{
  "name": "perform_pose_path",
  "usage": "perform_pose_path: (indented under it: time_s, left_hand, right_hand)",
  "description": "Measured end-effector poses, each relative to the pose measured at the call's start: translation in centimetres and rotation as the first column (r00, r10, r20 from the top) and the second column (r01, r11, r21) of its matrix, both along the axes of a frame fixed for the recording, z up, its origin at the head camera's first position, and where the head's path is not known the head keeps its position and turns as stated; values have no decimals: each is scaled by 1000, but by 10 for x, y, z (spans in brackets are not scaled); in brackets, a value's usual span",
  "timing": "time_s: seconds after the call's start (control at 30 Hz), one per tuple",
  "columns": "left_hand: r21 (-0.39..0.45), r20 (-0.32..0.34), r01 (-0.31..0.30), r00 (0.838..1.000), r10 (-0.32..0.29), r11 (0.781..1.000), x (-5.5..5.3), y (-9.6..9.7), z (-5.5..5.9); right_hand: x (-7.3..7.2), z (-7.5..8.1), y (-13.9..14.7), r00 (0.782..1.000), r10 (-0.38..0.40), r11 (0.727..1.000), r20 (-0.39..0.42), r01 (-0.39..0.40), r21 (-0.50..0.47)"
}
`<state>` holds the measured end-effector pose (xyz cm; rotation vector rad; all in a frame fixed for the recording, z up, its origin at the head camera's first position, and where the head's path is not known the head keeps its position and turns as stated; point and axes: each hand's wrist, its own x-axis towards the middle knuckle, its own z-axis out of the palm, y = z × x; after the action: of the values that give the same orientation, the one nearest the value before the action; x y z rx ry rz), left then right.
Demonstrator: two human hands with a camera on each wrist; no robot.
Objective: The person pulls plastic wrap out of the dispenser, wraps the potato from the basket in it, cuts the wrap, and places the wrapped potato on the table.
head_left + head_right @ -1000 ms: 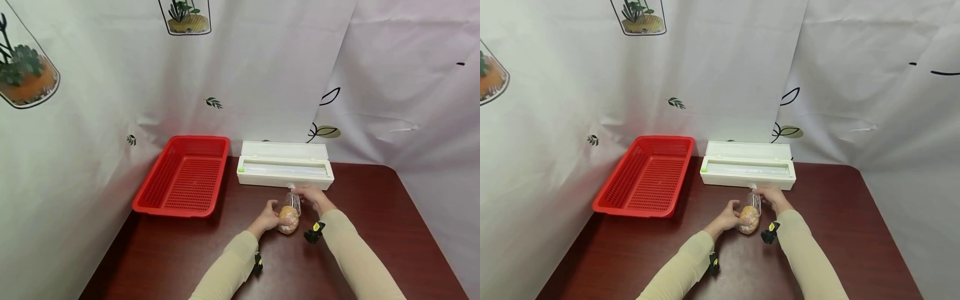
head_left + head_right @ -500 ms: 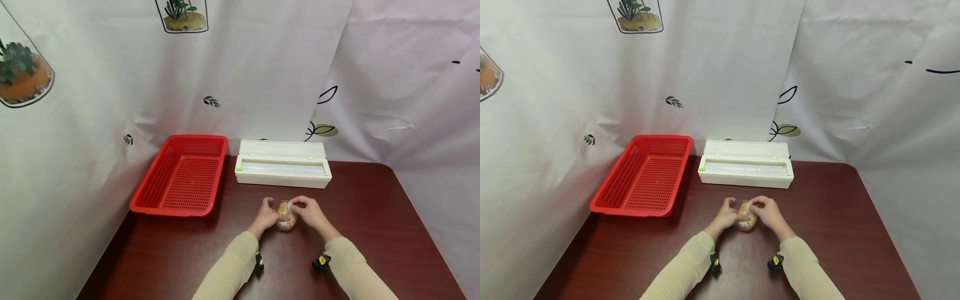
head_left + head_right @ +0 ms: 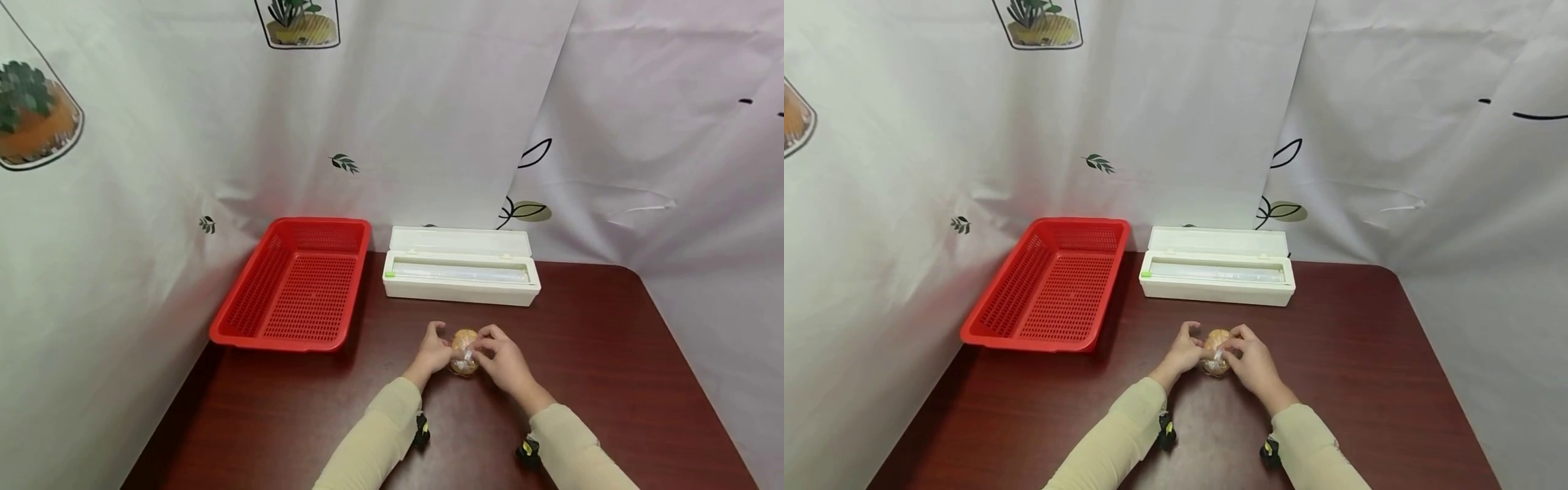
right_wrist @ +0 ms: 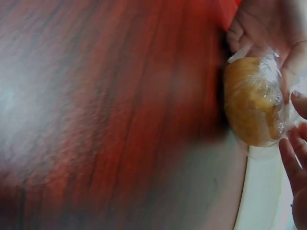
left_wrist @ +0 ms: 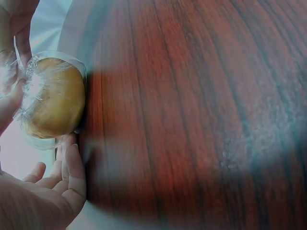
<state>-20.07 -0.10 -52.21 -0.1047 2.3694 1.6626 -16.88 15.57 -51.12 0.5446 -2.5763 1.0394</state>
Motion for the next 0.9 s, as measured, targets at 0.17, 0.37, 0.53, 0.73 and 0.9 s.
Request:
perform_pose_path:
  time_s: [0.17, 0.37, 0.53, 0.73, 0.9]
  left_hand:
    - [20, -5, -13, 1000, 13, 1000, 1, 2, -1]
    - [-53, -45, 28, 998, -31, 998, 8, -3, -3]
    - [138, 52, 121, 990, -129, 983, 11, -16, 0]
    - [191, 81, 229, 965, -248, 954, 9, -24, 9]
    - [-23, -42, 244, 969, -245, 970, 11, -19, 8]
  right_hand:
    - [7, -4, 2, 994, 28, 993, -105, -15, 121]
    - [19, -4, 7, 988, 105, 954, -117, -67, 291]
    - [28, -9, 8, 979, 173, 905, -105, -116, 409]
    - [31, -16, 8, 969, 171, 822, -180, -40, 567]
    - [26, -10, 11, 988, 140, 954, -64, -117, 274]
